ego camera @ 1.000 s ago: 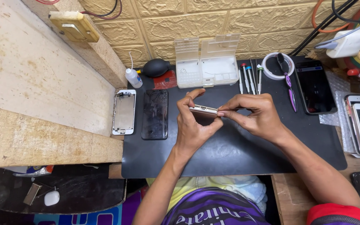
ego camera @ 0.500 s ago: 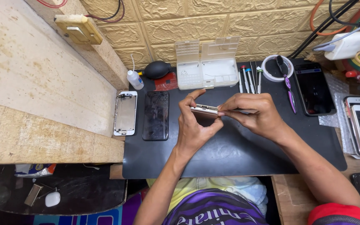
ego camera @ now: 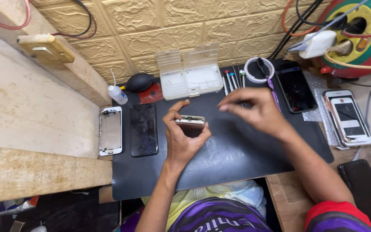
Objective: Repairing a mobile phone by manipulating internal components with a precision screwdriver.
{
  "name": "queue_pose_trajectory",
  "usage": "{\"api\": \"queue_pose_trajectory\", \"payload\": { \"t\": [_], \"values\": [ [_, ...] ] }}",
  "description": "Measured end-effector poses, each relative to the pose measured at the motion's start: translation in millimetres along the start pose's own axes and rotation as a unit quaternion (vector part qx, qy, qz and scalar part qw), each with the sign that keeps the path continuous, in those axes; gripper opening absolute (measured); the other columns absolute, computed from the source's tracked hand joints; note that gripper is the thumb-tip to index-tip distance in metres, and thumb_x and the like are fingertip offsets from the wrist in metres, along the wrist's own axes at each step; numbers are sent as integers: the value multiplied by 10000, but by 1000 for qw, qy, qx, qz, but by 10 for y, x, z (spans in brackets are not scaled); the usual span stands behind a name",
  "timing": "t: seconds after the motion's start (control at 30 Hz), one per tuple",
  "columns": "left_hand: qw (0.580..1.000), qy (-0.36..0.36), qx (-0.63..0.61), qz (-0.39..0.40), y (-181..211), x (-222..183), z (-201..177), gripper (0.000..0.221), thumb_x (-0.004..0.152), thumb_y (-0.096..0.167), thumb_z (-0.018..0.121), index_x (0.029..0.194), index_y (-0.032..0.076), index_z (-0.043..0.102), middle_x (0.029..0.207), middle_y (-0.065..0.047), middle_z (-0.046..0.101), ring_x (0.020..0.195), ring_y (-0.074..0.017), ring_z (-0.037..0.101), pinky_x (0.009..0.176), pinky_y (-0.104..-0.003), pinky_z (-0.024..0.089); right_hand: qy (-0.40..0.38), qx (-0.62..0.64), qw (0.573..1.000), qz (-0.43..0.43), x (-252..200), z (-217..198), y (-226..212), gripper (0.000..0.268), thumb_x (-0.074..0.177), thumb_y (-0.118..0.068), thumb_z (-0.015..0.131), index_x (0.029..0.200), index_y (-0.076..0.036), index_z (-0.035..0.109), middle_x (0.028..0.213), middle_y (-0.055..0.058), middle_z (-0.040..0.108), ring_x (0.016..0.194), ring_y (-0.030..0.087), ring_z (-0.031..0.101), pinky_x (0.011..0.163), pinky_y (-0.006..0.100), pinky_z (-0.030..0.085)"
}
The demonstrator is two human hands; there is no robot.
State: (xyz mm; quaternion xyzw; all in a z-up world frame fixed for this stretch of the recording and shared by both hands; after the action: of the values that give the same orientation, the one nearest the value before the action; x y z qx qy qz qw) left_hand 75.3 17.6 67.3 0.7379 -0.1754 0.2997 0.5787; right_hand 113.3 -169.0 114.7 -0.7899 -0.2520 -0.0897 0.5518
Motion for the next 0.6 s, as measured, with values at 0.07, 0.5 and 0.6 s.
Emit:
{"api": "queue_pose_trajectory", "payload": {
  "t": [0.07, 0.5, 0.6],
  "values": [
    [1000, 5, -2, 10, -15, -26, 11, 627, 694, 53, 822, 1034, 102, 297, 1226, -196, 622, 1140, -384, 665, 1007, -467, 499, 11, -9, 997, 82, -20, -318, 441, 127, 872, 14, 786, 991, 37, 752, 883, 135, 753, 793, 158, 695, 774, 325, 601],
    [996, 36, 11, 84, 66, -105, -27, 688, 716, 12, 841, 1113, 55, 280, 952, -121, 527, 864, -267, 642, 812, -396, 552, -57, -246, 939, 236, 88, -555, 1969, 578, 796, -179, 889, 1268, 44, 641, 726, 129, 750, 622, 244, 735, 612, 354, 581],
    [995, 51, 9, 85, 25, -134, -42, 686, 716, 27, 854, 1116, 45, 297, 924, -105, 522, 824, -249, 625, 786, -380, 549, -51, -240, 941, 232, 109, -547, 1885, 495, 803, -139, 886, 1199, 68, 674, 696, 150, 742, 585, 247, 723, 563, 336, 568]
  ]
}}
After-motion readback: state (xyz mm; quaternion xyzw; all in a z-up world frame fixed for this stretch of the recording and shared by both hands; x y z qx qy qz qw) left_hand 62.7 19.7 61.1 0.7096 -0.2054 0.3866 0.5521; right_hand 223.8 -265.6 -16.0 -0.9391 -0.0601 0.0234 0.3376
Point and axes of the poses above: each hand's wrist, its own x-axis towards the middle knuckle, its own z-axis out of the palm, y = z × x, the point moved 10 cm from there along x, towards the middle knuckle
